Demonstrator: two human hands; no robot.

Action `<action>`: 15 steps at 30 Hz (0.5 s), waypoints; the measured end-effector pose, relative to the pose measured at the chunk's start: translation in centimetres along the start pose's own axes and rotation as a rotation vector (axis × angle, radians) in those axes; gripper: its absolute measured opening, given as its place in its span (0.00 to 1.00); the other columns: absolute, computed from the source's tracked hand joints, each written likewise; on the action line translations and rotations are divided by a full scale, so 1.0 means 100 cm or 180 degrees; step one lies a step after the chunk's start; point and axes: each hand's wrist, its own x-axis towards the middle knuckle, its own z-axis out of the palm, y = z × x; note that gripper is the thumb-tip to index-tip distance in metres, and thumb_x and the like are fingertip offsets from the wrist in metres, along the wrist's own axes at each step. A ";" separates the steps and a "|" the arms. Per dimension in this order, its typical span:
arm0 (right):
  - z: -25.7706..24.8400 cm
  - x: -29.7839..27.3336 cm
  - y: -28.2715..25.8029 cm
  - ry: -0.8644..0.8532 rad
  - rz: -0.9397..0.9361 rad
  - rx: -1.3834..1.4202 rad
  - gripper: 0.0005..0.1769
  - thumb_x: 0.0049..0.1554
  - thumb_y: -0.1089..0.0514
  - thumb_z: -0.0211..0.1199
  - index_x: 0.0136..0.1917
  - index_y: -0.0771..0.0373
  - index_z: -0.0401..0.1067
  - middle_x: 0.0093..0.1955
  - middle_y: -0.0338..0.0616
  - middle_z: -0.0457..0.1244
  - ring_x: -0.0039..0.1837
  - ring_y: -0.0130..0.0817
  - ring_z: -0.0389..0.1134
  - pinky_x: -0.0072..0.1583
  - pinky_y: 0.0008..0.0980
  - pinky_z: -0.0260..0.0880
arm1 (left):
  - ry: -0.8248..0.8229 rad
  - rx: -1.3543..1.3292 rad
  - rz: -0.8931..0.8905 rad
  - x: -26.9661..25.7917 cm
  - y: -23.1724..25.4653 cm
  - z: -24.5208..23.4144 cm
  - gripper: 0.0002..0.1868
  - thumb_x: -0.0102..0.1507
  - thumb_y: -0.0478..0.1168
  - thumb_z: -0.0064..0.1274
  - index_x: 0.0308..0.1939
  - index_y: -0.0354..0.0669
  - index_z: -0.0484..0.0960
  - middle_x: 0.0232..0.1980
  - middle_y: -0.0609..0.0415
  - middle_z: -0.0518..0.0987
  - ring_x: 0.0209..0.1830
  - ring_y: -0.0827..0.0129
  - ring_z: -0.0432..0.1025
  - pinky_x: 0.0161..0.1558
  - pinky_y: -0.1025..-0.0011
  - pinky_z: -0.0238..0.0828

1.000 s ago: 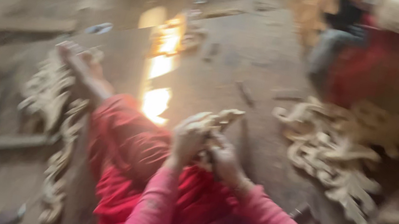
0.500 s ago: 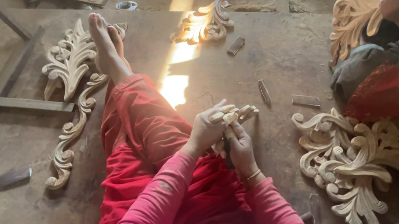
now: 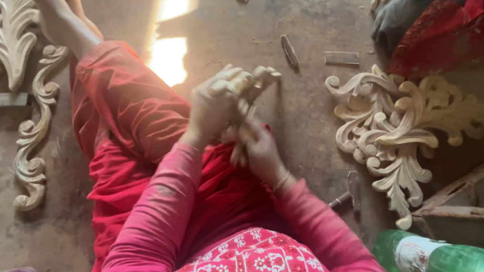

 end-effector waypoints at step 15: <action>-0.005 0.028 0.021 0.0215 0.0312 0.0670 0.25 0.70 0.55 0.43 0.78 0.60 0.53 0.41 0.45 0.65 0.30 0.29 0.65 0.34 0.25 0.65 | 0.0039 -0.2207 -0.1688 0.000 -0.015 -0.021 0.12 0.67 0.32 0.57 0.54 0.32 0.85 0.41 0.57 0.83 0.35 0.80 0.72 0.36 0.79 0.71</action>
